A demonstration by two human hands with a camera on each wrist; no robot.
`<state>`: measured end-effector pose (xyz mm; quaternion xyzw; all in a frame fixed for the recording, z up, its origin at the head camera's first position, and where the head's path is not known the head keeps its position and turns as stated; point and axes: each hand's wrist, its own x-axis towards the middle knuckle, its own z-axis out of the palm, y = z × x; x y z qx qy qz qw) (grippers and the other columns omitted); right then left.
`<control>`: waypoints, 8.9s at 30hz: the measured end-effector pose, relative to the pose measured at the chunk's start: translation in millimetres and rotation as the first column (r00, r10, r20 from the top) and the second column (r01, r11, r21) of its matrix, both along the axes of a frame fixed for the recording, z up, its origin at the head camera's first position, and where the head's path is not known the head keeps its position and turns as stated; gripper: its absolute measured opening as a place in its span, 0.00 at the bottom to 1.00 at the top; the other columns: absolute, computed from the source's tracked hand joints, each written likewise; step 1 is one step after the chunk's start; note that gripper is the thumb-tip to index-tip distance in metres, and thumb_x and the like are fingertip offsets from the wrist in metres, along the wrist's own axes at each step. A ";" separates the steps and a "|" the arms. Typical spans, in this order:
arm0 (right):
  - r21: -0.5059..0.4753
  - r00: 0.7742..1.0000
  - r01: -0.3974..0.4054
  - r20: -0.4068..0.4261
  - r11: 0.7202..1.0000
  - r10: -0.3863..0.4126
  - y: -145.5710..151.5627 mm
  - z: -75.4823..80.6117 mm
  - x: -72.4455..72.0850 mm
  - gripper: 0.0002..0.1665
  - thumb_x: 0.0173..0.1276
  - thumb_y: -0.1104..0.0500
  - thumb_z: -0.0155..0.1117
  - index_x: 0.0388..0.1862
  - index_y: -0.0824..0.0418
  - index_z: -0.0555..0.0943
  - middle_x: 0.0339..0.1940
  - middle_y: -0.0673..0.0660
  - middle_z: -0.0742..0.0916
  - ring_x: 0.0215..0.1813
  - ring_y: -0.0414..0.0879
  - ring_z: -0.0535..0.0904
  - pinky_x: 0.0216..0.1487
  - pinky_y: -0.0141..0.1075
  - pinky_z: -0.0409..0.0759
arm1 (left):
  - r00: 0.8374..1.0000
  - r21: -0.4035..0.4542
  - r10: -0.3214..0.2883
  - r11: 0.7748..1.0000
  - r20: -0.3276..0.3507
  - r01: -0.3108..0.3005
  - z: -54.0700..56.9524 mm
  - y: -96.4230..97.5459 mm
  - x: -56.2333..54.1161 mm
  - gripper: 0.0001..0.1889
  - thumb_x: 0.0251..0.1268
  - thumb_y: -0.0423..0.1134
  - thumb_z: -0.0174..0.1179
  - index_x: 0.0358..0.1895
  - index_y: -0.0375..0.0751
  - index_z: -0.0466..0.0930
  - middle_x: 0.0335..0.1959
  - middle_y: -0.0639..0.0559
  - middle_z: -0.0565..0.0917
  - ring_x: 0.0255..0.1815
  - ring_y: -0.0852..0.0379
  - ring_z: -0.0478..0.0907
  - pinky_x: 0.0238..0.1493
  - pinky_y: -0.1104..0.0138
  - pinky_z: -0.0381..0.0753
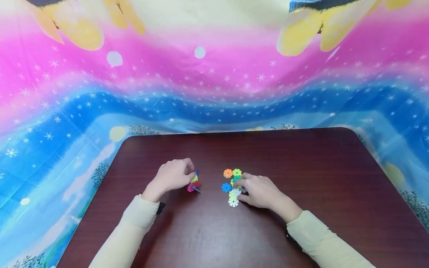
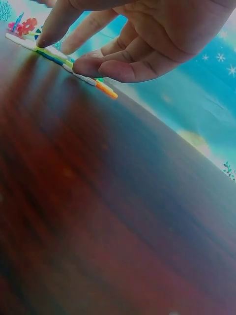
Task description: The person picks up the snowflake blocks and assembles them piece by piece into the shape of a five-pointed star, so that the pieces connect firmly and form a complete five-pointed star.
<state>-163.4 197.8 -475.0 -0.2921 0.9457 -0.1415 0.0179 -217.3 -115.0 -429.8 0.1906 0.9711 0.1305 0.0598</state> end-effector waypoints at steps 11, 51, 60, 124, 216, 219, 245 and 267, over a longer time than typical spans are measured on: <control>0.007 0.996 0.034 0.078 0.999 -0.034 -2.3 3.4 -2.6 0.19 0.62 0.49 0.80 0.50 0.49 0.86 0.43 0.45 0.81 0.28 0.34 0.71 0.29 0.33 0.73 | 0.956 -0.143 -0.285 0.951 -0.067 0.274 -17.8 64.6 2.3 0.15 0.69 0.54 0.67 0.52 0.54 0.87 0.44 0.59 0.84 0.36 0.58 0.82 0.33 0.60 0.81; -0.465 0.990 0.063 -0.083 0.883 -0.114 8.6 15.7 13.3 0.15 0.64 0.62 0.78 0.47 0.50 0.85 0.40 0.40 0.85 0.37 0.32 0.82 0.39 0.32 0.85 | 0.905 0.708 -0.242 0.700 0.351 -0.088 -20.9 80.4 7.9 0.07 0.68 0.40 0.71 0.43 0.41 0.87 0.30 0.54 0.88 0.27 0.48 0.85 0.38 0.47 0.88; -0.523 0.979 0.015 -0.164 0.852 -0.119 6.9 14.4 14.9 0.16 0.63 0.65 0.79 0.47 0.50 0.86 0.41 0.39 0.85 0.38 0.32 0.83 0.39 0.31 0.85 | 0.901 0.776 -0.228 0.609 0.369 -0.164 -19.5 85.4 11.7 0.08 0.68 0.37 0.70 0.44 0.35 0.87 0.30 0.51 0.89 0.35 0.30 0.86 0.41 0.43 0.87; -0.059 0.971 0.226 0.096 0.972 -0.219 4.2 -2.9 -33.0 0.24 0.59 0.45 0.81 0.48 0.57 0.87 0.43 0.52 0.84 0.35 0.43 0.77 0.35 0.42 0.80 | 0.939 0.813 -0.127 0.547 0.318 -0.202 -15.0 65.3 16.1 0.06 0.72 0.35 0.67 0.44 0.35 0.87 0.32 0.38 0.88 0.33 0.33 0.85 0.32 0.62 0.88; -0.034 0.988 0.152 0.024 0.988 -0.151 21.3 1.1 -13.2 0.20 0.63 0.46 0.79 0.49 0.54 0.88 0.39 0.47 0.86 0.35 0.40 0.78 0.35 0.40 0.80 | 0.937 0.652 -0.134 0.750 0.321 -0.116 -11.8 -1.9 13.5 0.04 0.70 0.37 0.68 0.39 0.40 0.88 0.26 0.48 0.88 0.27 0.42 0.86 0.28 0.61 0.86; -0.006 0.992 0.125 0.008 0.992 -0.125 17.2 0.3 -14.0 0.20 0.63 0.46 0.79 0.49 0.53 0.88 0.39 0.47 0.86 0.35 0.39 0.77 0.34 0.39 0.79 | 0.933 0.596 -0.151 0.799 0.326 -0.079 -16.5 -10.4 14.0 0.04 0.70 0.37 0.68 0.37 0.41 0.88 0.25 0.51 0.88 0.27 0.44 0.86 0.28 0.63 0.86; 0.061 0.994 0.108 0.002 0.992 -0.108 -3.4 -0.6 -24.3 0.23 0.63 0.45 0.79 0.49 0.57 0.88 0.40 0.52 0.84 0.32 0.41 0.78 0.30 0.38 0.80 | 0.974 0.253 -0.058 0.967 0.217 0.001 -24.5 -15.7 17.3 0.40 0.61 0.51 0.75 0.72 0.49 0.64 0.23 0.61 0.82 0.23 0.61 0.80 0.31 0.61 0.80; 0.046 0.983 0.159 0.086 0.986 -0.162 -8.2 2.4 -28.8 0.22 0.59 0.49 0.82 0.47 0.58 0.85 0.42 0.53 0.85 0.33 0.42 0.77 0.33 0.42 0.82 | 0.950 -0.084 -0.310 0.948 -0.043 0.306 -22.8 70.2 13.2 0.15 0.69 0.50 0.67 0.55 0.52 0.87 0.48 0.58 0.86 0.39 0.59 0.82 0.33 0.63 0.82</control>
